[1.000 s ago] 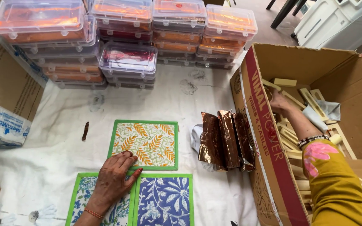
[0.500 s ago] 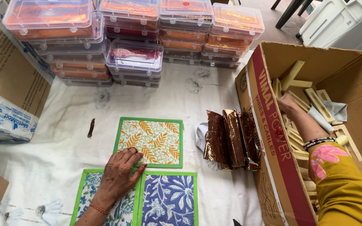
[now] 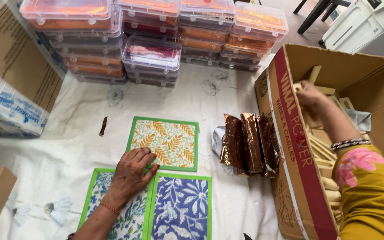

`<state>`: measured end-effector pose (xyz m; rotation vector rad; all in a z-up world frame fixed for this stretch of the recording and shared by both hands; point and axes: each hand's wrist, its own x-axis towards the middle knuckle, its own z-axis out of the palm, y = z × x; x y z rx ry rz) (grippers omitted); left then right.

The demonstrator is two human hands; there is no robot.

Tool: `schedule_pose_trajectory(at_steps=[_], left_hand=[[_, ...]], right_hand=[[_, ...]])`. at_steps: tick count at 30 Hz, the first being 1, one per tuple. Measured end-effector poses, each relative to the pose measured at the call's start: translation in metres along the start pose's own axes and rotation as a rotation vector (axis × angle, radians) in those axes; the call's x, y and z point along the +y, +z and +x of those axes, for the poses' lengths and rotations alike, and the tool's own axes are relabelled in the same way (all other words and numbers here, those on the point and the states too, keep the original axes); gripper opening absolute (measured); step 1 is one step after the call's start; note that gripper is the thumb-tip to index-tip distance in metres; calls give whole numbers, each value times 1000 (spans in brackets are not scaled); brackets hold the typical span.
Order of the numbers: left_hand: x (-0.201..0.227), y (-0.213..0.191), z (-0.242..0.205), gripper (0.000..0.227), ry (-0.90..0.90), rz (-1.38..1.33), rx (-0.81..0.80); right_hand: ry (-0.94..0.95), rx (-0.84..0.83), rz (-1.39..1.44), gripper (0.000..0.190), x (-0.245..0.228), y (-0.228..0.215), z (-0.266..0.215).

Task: The person wraps small wooden blocks in shiny copper-colored foil. They pick up the blocks from a cardboard box, wrap them by hand on a patterned mat, and place the wrapped items back into the box.

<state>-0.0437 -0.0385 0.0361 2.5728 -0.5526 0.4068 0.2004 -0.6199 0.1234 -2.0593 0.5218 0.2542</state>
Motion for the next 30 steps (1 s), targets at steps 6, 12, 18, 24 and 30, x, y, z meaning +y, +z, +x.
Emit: schedule_pose_trajectory(at_steps=[6,12,18,24,30], left_hand=[[-1,3,-4,32,39,-1,54],[-3,7,-5,33,52,40,43],[-4,11,-7,35,35,38,35],[-4,10,-5,34,38,30,42],[2,5,-4,33,40,46,33]], right_hand=[[-392,129,-891,69,-42,-51,-69],[-41,-41,-986,80,-8,-78,-184],[263,-434,-798,66,16,-93,-285],[-3,-205,-920,61,106,-215,-143],[-4,-63,-1115,63,83,-230,-90]])
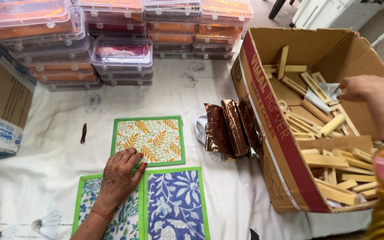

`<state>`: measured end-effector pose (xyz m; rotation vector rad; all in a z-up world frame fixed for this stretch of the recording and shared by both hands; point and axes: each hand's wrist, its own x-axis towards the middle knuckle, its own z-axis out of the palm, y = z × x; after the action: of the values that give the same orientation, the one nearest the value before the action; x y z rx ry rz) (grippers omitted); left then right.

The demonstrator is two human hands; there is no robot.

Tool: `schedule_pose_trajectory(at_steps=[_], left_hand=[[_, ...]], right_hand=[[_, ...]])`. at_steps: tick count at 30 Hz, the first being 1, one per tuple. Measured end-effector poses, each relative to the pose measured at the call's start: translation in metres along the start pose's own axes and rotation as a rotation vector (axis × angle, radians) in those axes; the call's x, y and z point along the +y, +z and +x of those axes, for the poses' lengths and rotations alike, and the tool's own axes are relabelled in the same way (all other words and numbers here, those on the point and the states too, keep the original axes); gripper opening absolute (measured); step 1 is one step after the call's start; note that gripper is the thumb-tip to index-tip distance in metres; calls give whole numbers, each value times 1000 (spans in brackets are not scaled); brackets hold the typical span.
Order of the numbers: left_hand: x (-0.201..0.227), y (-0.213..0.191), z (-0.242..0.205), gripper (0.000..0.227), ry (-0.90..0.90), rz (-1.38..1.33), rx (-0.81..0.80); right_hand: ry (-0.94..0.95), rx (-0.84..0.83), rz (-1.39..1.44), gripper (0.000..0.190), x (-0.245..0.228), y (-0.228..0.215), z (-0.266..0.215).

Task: The person wraps small wooden blocks in shiny copper-colored foil. They pick up the blocks from a cardboard box, wrap them by hand on a patterned mat, and place the wrapped items back into the box.

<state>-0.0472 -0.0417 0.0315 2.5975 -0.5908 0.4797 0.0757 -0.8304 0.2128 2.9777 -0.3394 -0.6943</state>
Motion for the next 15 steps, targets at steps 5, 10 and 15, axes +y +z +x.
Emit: schedule_pose_trajectory(at_steps=[5,10,15], left_hand=[[5,-2,2,31,-19,14,-9],[7,0,4,32,-21,66,-42],[5,5,3,34,-29,103,-52]], right_hand=[[67,109,-207,66,-40,-7,73],[242,20,-282,68,-32,7,101],[144,306,-164,68,104,131,171]])
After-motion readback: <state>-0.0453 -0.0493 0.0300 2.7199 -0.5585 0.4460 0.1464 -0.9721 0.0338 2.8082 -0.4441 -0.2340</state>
